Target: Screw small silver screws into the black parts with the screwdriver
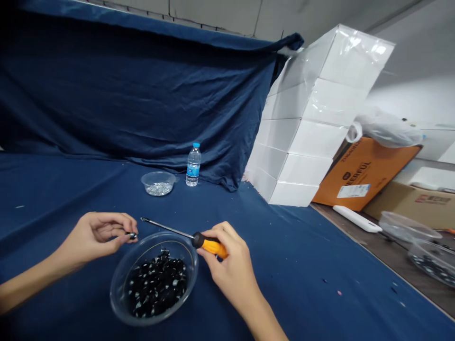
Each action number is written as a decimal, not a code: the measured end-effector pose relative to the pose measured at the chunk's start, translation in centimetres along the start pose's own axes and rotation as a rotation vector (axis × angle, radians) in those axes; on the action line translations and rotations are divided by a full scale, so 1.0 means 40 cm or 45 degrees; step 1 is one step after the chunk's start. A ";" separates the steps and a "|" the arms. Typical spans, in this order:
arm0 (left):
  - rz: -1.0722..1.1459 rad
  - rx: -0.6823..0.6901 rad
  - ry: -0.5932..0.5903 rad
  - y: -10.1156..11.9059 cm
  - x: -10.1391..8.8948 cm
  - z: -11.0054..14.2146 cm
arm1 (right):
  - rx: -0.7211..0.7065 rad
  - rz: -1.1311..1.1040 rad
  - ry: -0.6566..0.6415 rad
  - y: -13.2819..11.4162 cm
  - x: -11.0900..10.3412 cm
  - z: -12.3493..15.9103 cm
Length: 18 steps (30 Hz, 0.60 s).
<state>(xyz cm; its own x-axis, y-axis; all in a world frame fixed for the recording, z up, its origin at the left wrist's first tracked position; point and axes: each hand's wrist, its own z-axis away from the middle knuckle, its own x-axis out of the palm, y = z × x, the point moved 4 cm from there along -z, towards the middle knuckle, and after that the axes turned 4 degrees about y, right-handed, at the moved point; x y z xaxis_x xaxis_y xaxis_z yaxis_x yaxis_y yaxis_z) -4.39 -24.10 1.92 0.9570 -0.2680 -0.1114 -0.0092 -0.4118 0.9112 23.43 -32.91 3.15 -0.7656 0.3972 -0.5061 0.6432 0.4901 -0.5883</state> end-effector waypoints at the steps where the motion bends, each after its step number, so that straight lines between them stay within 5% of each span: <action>1: 0.013 0.020 0.006 0.000 -0.006 0.002 | -0.039 0.039 0.019 -0.002 -0.001 0.001; 8: 0.041 0.080 -0.017 0.009 -0.007 0.014 | -0.256 0.236 0.084 -0.020 0.001 0.008; 18: 0.075 0.081 -0.021 0.012 -0.008 0.017 | -0.300 0.312 0.061 -0.025 0.003 0.005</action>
<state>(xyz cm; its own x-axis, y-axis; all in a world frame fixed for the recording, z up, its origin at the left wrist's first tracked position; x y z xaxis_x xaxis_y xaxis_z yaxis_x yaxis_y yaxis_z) -4.91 -24.80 2.11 0.9493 -0.3076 -0.0654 -0.0843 -0.4493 0.8894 22.71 -33.52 3.54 -0.5922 0.5586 -0.5808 0.7913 0.5392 -0.2883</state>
